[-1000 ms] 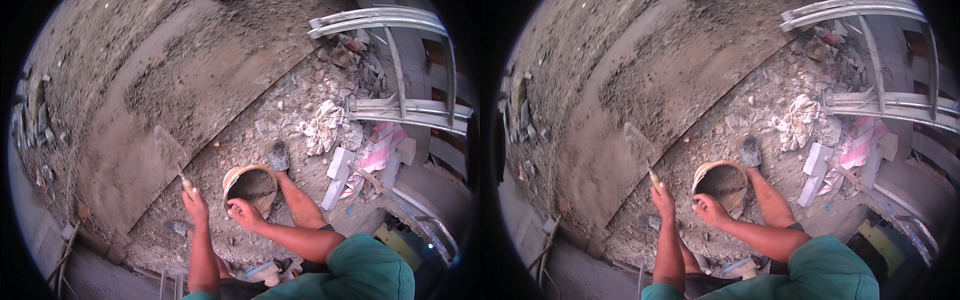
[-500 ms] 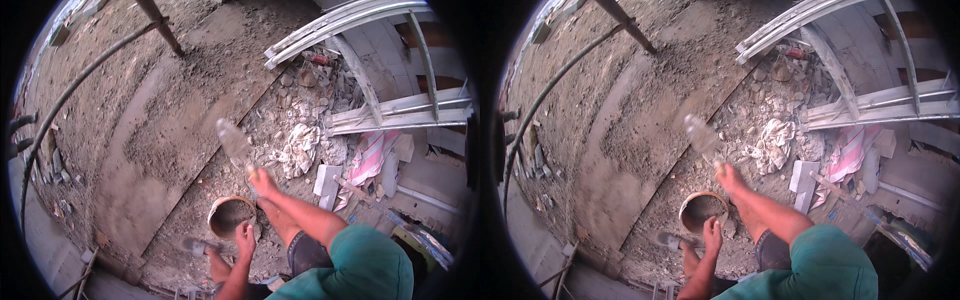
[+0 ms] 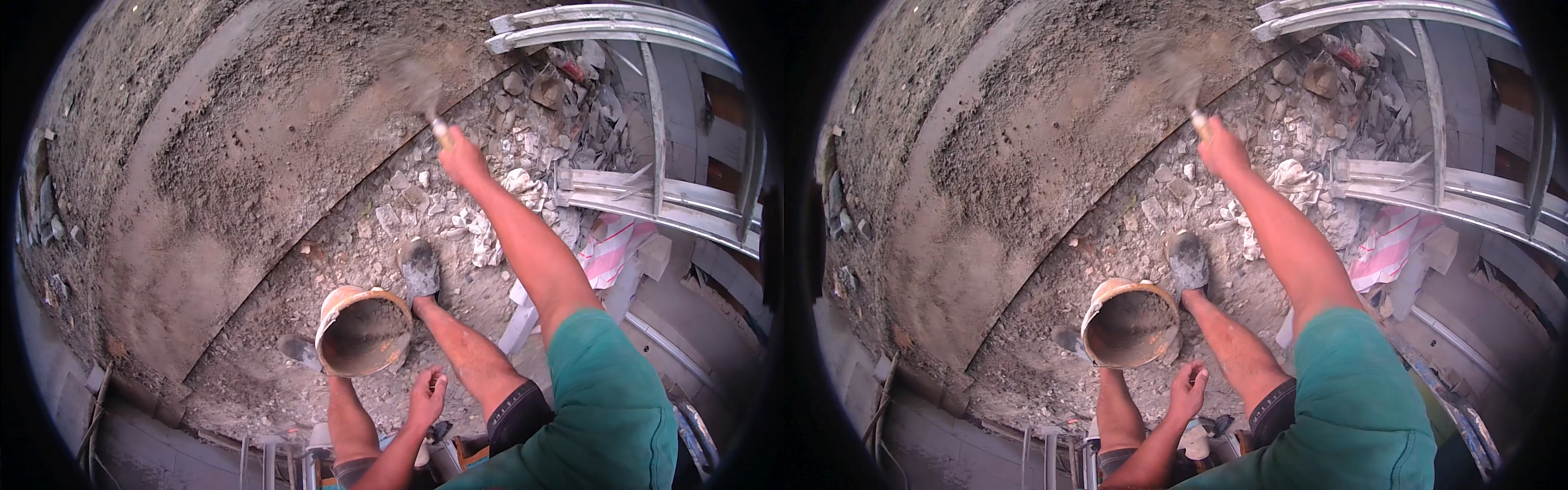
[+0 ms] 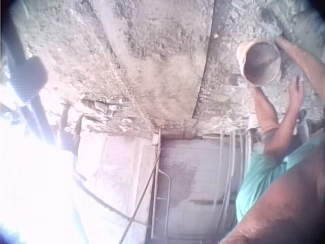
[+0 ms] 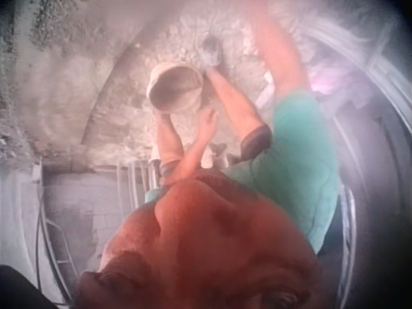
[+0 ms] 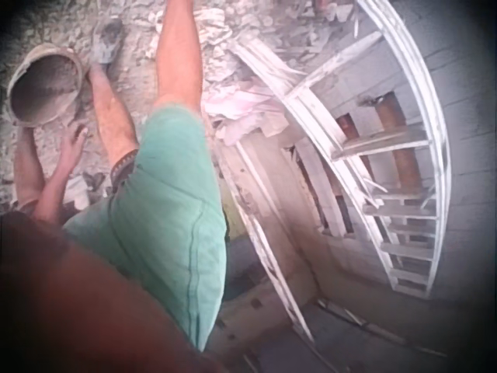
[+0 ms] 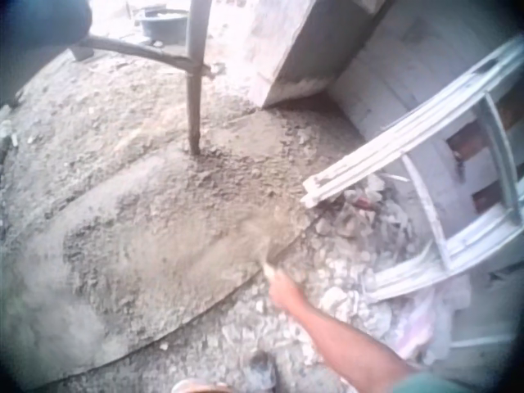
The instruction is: The person scoops wet cement from a bucket using a trowel and applies it to a wall surface. The worker moves around a construction site, carrying the bucket and trowel, and eventually descends a set of stairs to continue the task.
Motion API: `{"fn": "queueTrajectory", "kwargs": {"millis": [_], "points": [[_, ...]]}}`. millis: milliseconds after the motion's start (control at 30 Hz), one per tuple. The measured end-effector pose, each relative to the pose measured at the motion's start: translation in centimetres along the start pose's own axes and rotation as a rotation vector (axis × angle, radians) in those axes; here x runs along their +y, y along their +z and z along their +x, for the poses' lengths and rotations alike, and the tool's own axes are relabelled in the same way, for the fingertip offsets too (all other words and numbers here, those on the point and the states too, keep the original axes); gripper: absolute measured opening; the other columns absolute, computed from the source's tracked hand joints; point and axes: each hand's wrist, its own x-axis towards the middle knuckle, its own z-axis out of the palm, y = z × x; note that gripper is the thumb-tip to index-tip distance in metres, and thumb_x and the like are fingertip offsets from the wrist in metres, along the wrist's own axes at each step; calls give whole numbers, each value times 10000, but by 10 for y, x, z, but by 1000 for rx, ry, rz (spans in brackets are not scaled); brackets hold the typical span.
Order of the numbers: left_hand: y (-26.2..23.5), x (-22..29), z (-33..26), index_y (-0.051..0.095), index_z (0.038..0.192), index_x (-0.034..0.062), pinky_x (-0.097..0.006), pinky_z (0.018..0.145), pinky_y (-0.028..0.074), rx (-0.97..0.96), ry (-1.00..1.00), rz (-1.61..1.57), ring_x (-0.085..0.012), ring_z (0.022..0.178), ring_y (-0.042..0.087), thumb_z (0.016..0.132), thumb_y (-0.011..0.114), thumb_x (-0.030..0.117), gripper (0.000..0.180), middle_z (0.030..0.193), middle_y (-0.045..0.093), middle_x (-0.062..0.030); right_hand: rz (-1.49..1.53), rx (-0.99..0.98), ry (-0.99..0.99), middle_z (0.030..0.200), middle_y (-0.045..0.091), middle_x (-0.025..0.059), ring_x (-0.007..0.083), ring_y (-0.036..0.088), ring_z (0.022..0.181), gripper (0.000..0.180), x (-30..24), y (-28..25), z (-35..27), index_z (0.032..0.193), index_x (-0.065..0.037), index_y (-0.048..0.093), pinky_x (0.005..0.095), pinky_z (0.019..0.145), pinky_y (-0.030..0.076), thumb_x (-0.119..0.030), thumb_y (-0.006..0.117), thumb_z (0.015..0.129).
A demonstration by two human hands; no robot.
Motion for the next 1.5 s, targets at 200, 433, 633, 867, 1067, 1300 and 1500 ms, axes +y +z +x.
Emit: {"fn": "queueTrajectory", "kwargs": {"millis": [200, 433, 633, 867, 1067, 1300, 1500], "points": [[-10, 15, 5, 595, 1189, 10, -289, 751, 511, 1, -65, -39, -142, 849, 613, 945, 606, 147, 280, 965, 635, -82, 202, 259, 99, 966, 661, 189, 363, 673, 835, 410, -12, -40, 55, 1173, -87, 468, 465, 689, 534, -201, 645, 821], [-8, 19, 4, 593, 1202, 27, -287, 805, 498, -25, -125, -77, -137, 884, 606, 956, 600, 170, 285, 968, 646, -60, 173, 113, -27, 902, 642, 159, 290, 638, 726, 366, -61, -33, 100, 1153, -91, 484, 414, 615, 522, -145, 626, 820], [-8, 21, 11, 592, 1211, 30, -284, 802, 494, -27, -128, -16, -131, 892, 595, 957, 599, 170, 290, 984, 637, -64, -73, 15, -70, 1026, 653, 229, 420, 636, 990, 397, -61, -46, 68, 1199, -162, 471, 527, 827, 492, -224, 591, 826], [-6, 22, 11, 608, 1189, 9, -289, 757, 514, 37, -89, -49, -153, 848, 626, 932, 621, 160, 299, 953, 655, -100, 675, 84, 208, 772, 548, 82, 147, 524, 546, 329, -79, -100, 197, 1124, -72, 452, 310, 393, 431, -146, 618, 850], [0, 35, 14, 608, 1192, 10, -287, 778, 513, 24, -112, -101, -145, 860, 624, 938, 615, 161, 295, 957, 660, -98, -113, -15, -294, 1037, 648, 201, 330, 657, 827, 559, -71, -91, 148, 1350, -130, 445, 438, 693, 531, -186, 634, 827], [-8, 47, 14, 587, 1201, 9, -273, 813, 486, -10, -129, -99, -121, 916, 587, 963, 597, 165, 285, 1002, 640, -57, 319, 222, -83, 813, 592, 100, 195, 578, 656, 357, -113, -106, 178, 1162, -95, 495, 348, 528, 474, -205, 618, 846], [-6, 40, 10, 597, 1195, 6, -282, 795, 505, 25, -120, -251, -133, 896, 607, 948, 611, 161, 292, 1004, 646, -80, 276, -85, -108, 683, 489, -1, 85, 457, 528, 270, -164, -117, 232, 1108, -126, 497, 290, 420, 417, -153, 575, 850]]}}
